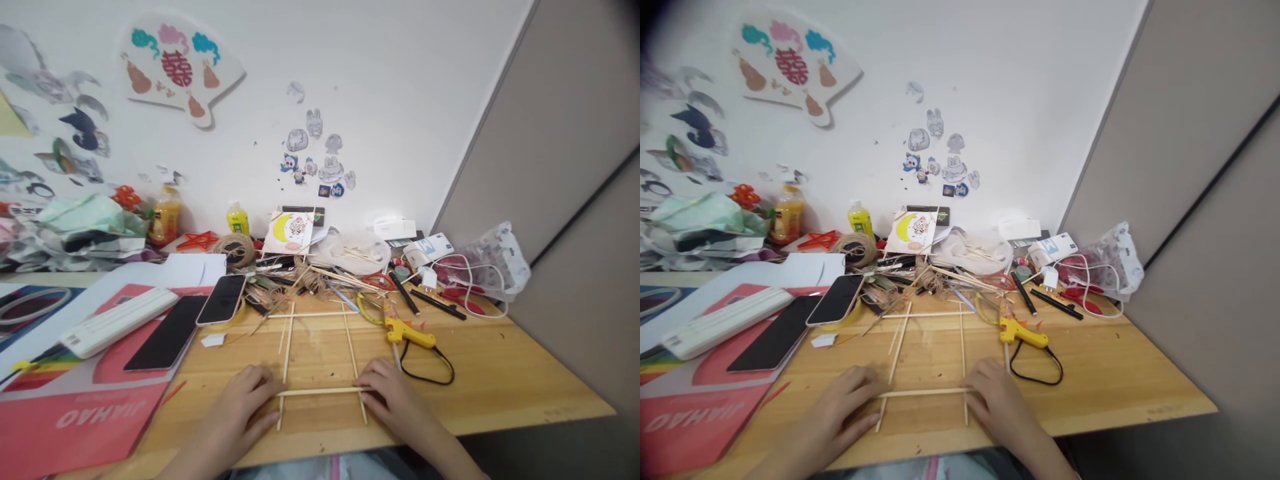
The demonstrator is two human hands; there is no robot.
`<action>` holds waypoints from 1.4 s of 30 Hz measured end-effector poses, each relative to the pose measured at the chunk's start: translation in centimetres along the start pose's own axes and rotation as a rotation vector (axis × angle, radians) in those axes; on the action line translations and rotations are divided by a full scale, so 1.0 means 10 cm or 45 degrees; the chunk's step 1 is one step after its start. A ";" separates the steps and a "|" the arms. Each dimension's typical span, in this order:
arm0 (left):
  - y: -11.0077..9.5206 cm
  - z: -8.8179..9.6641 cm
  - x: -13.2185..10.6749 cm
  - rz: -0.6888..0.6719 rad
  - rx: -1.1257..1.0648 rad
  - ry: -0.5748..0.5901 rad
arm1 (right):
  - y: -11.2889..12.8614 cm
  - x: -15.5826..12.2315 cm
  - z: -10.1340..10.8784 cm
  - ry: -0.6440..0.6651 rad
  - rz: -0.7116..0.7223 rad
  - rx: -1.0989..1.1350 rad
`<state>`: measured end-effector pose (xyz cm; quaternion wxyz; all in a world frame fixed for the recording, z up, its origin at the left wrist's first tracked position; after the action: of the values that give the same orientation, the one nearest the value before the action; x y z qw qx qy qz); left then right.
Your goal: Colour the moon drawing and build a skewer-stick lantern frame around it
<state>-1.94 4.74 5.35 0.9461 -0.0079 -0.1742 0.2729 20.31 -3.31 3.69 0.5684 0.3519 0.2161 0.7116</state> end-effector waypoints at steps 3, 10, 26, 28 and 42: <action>-0.01 0.01 0.01 -0.005 0.002 -0.011 | 0.01 0.00 -0.01 0.007 0.022 -0.015; -0.01 0.10 0.04 -0.046 0.041 -0.223 | -0.01 0.01 -0.03 -0.029 0.103 -0.079; 0.33 0.20 -0.13 0.168 0.062 -0.275 | -0.07 -0.06 0.09 -0.117 -0.002 0.002; 0.32 0.19 -0.15 0.147 0.094 -0.268 | -0.07 -0.07 0.09 -0.100 -0.012 0.011; 0.04 0.03 -0.04 -0.107 0.216 -0.145 | -0.02 -0.06 0.03 0.125 -0.034 0.044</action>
<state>-2.53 4.92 5.43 0.9425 0.0950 -0.2039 0.2470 20.70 -3.84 3.58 0.5604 0.3233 0.2608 0.7165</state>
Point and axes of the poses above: each hand's wrist, its own x-axis towards the middle knuckle, its own z-axis out of the back of the hand, y = z × x, the point moved 8 cm from there along x, towards the middle knuckle, and after that the axes turned 14 degrees about x, right-handed, at the moved point
